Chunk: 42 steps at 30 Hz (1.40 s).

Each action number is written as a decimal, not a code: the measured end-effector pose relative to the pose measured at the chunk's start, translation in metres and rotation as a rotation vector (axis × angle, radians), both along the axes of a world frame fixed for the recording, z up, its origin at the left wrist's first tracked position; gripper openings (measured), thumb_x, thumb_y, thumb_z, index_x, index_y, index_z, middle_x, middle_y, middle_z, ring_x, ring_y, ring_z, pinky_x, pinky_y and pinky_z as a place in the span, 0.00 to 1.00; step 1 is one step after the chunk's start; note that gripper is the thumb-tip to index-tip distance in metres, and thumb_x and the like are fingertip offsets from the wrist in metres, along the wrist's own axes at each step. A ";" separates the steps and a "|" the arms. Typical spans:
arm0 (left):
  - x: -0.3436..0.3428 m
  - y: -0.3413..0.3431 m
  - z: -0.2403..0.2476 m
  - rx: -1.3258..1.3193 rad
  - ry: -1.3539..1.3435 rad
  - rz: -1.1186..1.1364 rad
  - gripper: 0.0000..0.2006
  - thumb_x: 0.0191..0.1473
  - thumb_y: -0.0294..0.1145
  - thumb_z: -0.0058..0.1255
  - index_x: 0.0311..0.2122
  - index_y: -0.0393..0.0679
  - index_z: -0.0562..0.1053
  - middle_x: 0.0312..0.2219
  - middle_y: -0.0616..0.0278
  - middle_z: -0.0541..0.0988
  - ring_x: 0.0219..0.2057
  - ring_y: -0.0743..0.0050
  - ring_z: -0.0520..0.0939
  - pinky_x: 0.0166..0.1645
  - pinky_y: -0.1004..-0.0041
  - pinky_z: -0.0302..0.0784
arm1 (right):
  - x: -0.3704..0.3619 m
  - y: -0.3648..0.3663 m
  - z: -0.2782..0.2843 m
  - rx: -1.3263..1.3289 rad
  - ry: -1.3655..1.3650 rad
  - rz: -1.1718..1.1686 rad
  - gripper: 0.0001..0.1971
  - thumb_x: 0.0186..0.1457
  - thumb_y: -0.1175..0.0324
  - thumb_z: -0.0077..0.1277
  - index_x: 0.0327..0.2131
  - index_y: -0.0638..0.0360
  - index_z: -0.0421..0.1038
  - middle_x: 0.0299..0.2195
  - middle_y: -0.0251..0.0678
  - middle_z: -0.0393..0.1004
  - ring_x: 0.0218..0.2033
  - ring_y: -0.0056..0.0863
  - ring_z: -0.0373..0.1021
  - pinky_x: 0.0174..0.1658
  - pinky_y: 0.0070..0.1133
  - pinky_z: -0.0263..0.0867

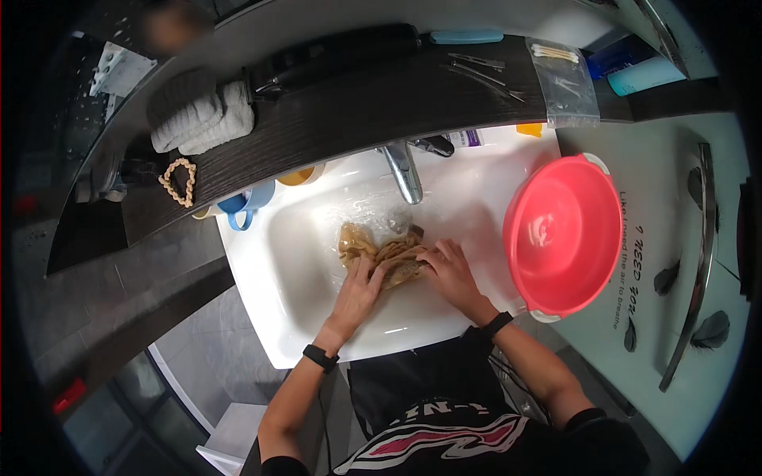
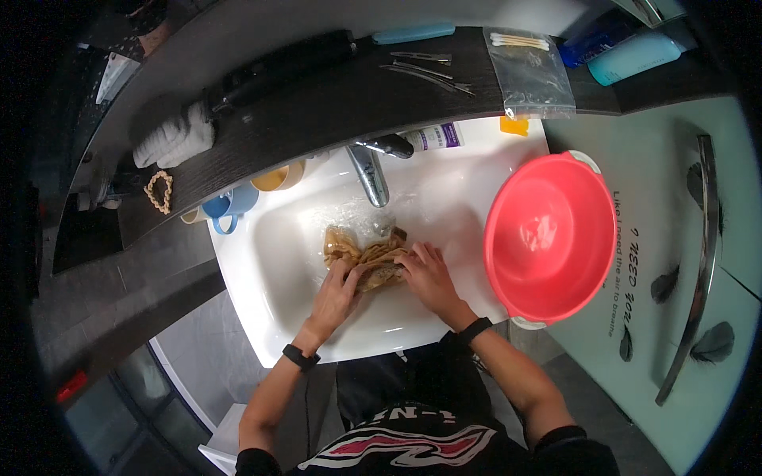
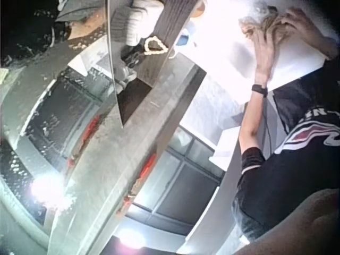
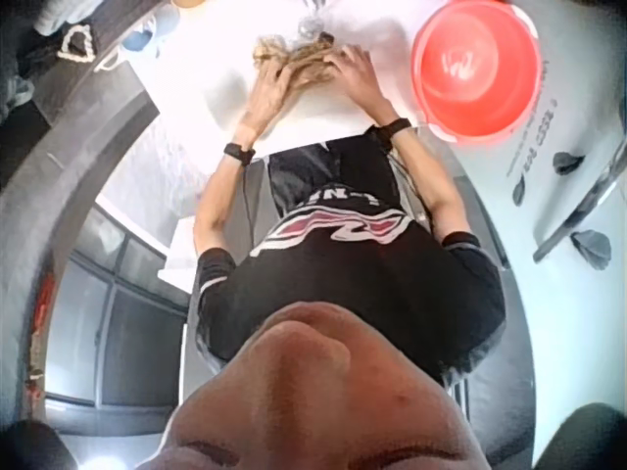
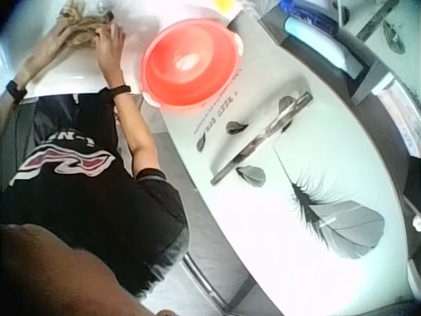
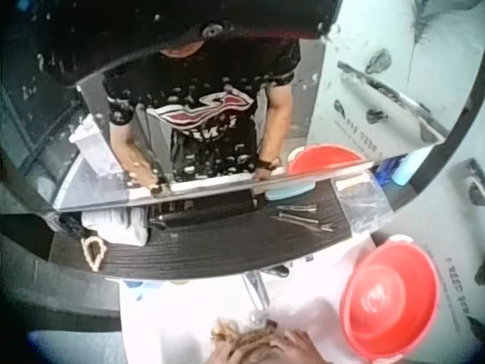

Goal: Washing a cloth in a sink and using it to clean a bathroom mirror.

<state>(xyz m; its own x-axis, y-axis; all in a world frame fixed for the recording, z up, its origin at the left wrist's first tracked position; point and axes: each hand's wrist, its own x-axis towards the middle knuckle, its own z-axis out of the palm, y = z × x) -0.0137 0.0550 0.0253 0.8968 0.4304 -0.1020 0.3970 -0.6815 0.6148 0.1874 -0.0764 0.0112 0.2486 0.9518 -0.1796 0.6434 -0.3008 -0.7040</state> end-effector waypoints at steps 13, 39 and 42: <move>0.011 0.032 -0.005 -0.291 0.273 -0.318 0.20 0.53 0.38 0.56 0.50 0.43 0.72 0.42 0.49 0.73 0.40 0.45 0.78 0.46 0.55 0.75 | 0.001 -0.021 -0.041 -0.324 -0.079 0.262 0.11 0.50 0.73 0.53 0.40 0.57 0.75 0.45 0.46 0.69 0.46 0.46 0.68 0.48 0.40 0.66; 0.094 0.087 -0.098 -0.189 0.108 0.312 0.15 0.54 0.37 0.58 0.41 0.38 0.72 0.36 0.45 0.79 0.40 0.42 0.79 0.44 0.53 0.75 | 0.062 0.093 -0.133 -0.055 0.258 -0.559 0.13 0.54 0.65 0.56 0.39 0.64 0.77 0.36 0.50 0.79 0.38 0.46 0.76 0.43 0.33 0.70; 0.090 0.100 -0.091 -0.173 0.218 0.277 0.19 0.52 0.38 0.60 0.45 0.38 0.71 0.38 0.46 0.78 0.41 0.43 0.79 0.45 0.54 0.74 | 0.071 0.100 -0.131 -0.118 0.229 -0.505 0.17 0.53 0.66 0.57 0.46 0.63 0.74 0.33 0.51 0.79 0.35 0.48 0.76 0.42 0.35 0.70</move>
<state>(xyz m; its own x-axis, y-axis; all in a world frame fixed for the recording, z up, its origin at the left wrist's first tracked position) 0.0766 0.1554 -0.0652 0.6985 0.6131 -0.3691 0.6852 -0.4242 0.5921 0.2580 0.0232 -0.1195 0.6104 0.6948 -0.3803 0.2341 -0.6169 -0.7514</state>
